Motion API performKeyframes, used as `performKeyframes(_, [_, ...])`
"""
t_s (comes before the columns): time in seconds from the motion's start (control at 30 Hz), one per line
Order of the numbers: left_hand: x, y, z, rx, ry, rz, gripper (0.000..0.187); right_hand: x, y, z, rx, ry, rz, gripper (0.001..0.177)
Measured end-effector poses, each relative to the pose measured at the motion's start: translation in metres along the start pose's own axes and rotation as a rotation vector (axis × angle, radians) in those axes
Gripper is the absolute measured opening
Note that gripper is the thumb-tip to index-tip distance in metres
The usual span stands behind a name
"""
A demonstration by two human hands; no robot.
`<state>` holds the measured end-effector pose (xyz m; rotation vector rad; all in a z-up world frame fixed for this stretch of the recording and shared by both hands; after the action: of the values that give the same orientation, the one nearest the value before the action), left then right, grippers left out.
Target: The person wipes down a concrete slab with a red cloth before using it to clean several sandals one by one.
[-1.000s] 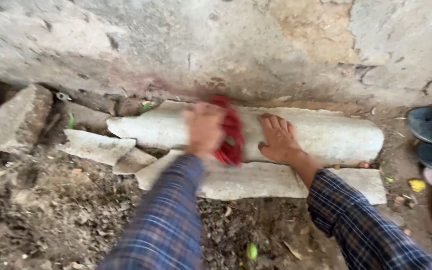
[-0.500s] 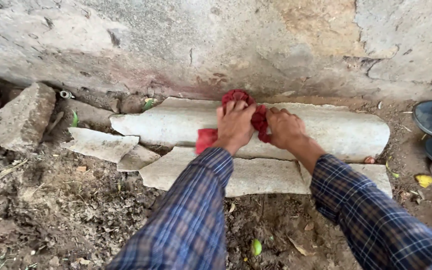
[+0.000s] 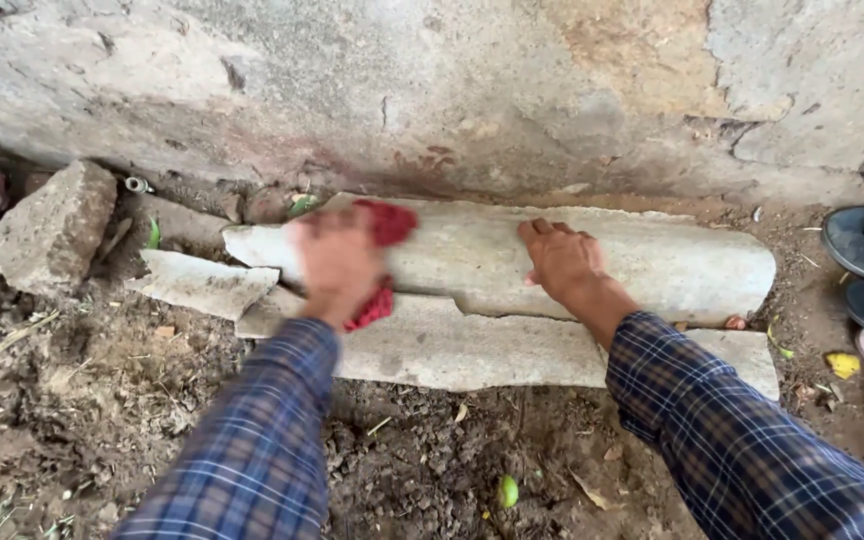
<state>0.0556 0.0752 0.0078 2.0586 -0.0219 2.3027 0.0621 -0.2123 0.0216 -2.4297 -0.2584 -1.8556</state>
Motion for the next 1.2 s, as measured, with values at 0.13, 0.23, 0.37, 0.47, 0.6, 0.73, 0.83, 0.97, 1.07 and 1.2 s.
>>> performKeyframes(0.13, [-0.006, 0.069, -0.01, -0.32, 0.091, -0.123, 0.052, 0.006, -0.005, -0.001, -0.024, -0.064, -0.02, 0.071])
performKeyframes(0.23, [0.018, 0.066, -0.015, -0.439, -0.049, -0.153, 0.058, 0.01, -0.005, -0.004, 0.018, -0.047, -0.05, 0.07])
performKeyframes(0.37, [0.013, -0.012, -0.021, -0.372, -0.139, -0.084, 0.061, 0.007, -0.002, -0.004, -0.009, -0.045, -0.054, 0.07])
performKeyframes(0.47, [0.016, -0.071, -0.027, -0.175, -0.136, -0.009, 0.06, 0.005, -0.004, -0.001, -0.03, -0.054, -0.053, 0.071])
performKeyframes(0.6, [0.037, -0.08, -0.026, 0.158, 0.022, -0.126, 0.064, 0.001, -0.004, 0.001, -0.048, -0.056, -0.032, 0.076])
performKeyframes(0.73, [0.012, 0.009, -0.017, -0.097, 0.121, 0.001, 0.057, 0.012, -0.008, -0.004, -0.064, -0.087, -0.039, 0.072])
performKeyframes(0.83, [0.032, 0.038, -0.031, -0.125, -0.086, -0.253, 0.064, 0.012, -0.008, -0.004, -0.063, -0.111, -0.041, 0.071])
performKeyframes(0.97, [0.009, -0.017, -0.026, -0.046, -0.129, -0.093, 0.067, 0.004, -0.003, -0.001, -0.043, -0.063, -0.038, 0.071])
performKeyframes(1.07, [-0.015, -0.096, -0.019, 0.246, -0.076, -0.166, 0.072, 0.004, -0.002, 0.0, -0.029, -0.025, -0.028, 0.07])
performKeyframes(1.2, [0.027, -0.11, -0.025, 0.464, 0.011, -0.057, 0.073, -0.001, -0.003, 0.001, -0.033, -0.002, -0.009, 0.07])
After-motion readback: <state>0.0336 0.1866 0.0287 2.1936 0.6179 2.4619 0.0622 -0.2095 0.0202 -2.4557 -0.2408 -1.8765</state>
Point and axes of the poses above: each hand's wrist, its own z-axis towards the middle knuckle, its own x-axis out of the back of the hand, y = z × x, the point moved 2 cm from there along z, towards the middle knuckle, and after that the axes turned 3 degrees about -x, right-handed, at the moved point
